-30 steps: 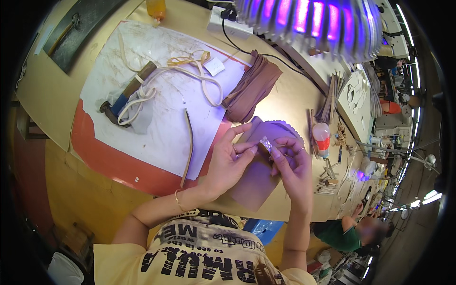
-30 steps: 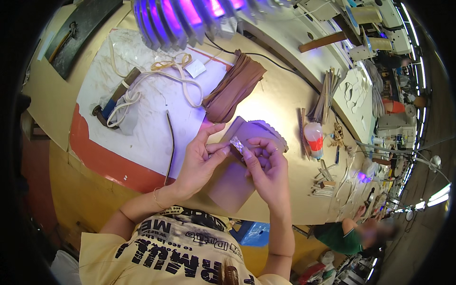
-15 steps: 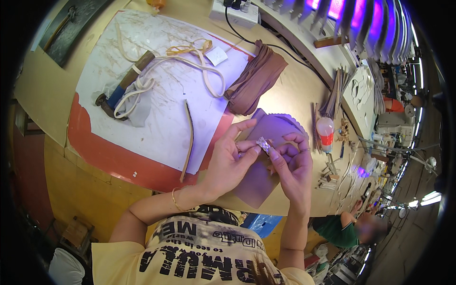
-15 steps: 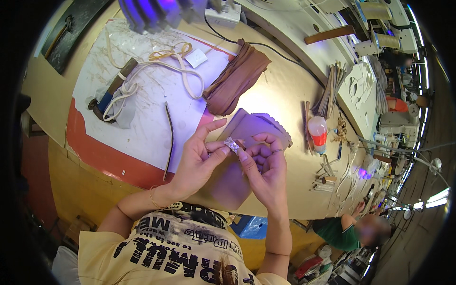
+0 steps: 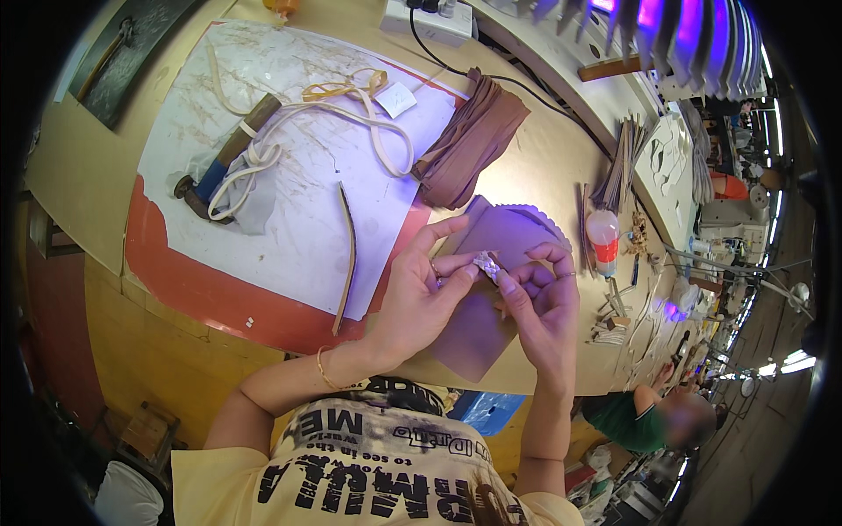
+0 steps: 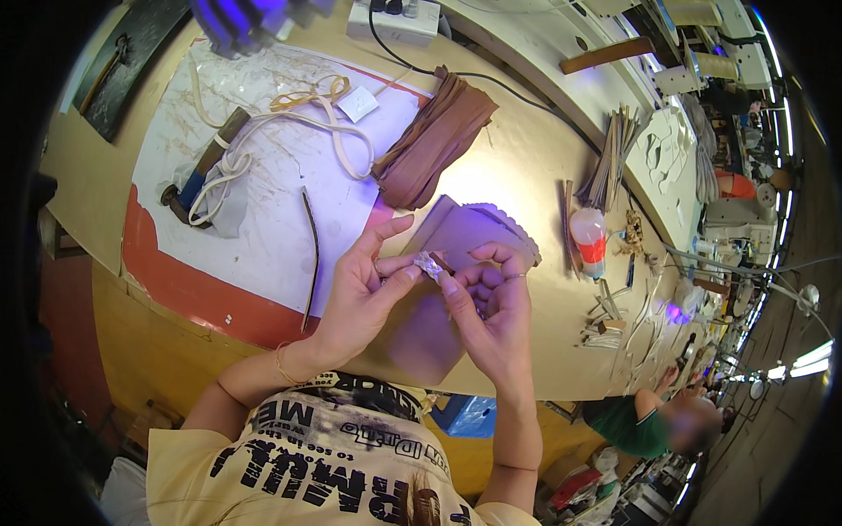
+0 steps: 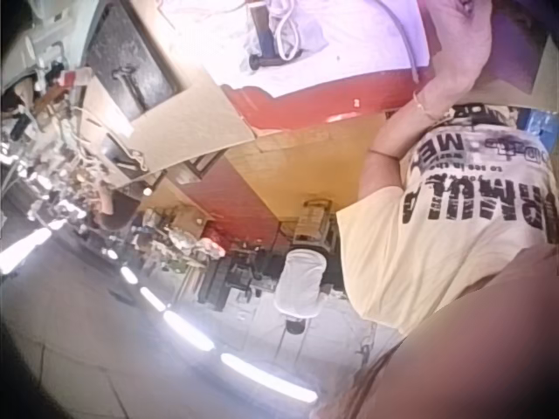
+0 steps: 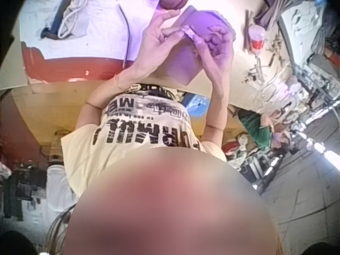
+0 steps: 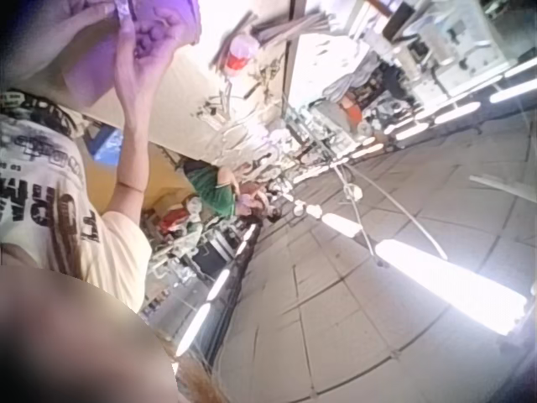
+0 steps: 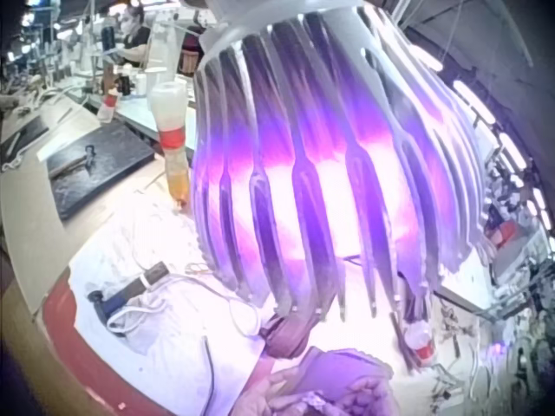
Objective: The person assembles decorative braided strips by wrapping them around a curved cardboard form, applying glue from a bottle, and pressing the braids into place. They handle multiple braided strips and cardboard pieces, arranging them on the workbench.
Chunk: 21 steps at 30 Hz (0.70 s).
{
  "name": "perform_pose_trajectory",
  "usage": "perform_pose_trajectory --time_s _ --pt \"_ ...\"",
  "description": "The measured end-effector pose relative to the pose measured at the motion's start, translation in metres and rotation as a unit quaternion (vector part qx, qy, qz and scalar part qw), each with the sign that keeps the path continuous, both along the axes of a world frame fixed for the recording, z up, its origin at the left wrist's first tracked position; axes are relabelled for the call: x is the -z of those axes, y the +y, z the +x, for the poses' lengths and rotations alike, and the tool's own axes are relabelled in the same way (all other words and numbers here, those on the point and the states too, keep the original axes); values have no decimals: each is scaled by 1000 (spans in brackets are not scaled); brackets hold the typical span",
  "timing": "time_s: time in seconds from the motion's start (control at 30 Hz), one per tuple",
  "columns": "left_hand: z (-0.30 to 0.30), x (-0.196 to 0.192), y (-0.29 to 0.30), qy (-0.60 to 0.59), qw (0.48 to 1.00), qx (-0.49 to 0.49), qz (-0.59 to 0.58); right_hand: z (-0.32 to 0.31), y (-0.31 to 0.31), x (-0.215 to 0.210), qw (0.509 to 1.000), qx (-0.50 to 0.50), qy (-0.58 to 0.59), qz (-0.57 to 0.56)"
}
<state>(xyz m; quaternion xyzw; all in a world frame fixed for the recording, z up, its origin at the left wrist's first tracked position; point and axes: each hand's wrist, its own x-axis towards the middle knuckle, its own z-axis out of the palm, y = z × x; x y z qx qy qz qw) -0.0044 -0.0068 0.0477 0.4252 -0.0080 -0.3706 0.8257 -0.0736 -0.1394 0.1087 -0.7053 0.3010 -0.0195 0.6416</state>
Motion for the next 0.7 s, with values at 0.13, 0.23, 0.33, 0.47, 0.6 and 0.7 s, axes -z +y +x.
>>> perform_pose_trajectory --time_s 0.13,0.23,0.33,0.47,0.6,0.7 --pt "-1 -1 -1 9 1000 -3 -10 1 0 1 1000 2 -1 3" --pt "0 0 -1 12 1000 -3 -12 1 0 1 1000 2 1 1" --pt "0 0 -2 13 1000 -5 -14 2 0 1 1000 1 1 2" --pt "-1 1 -2 17 1000 -6 -15 2 1 1 1000 3 4 1" --pt "-1 1 -1 20 1000 -6 -15 2 1 0 1000 3 2 -2" --pt "-2 0 -1 22 1000 -6 -15 2 2 1 1000 6 0 0"
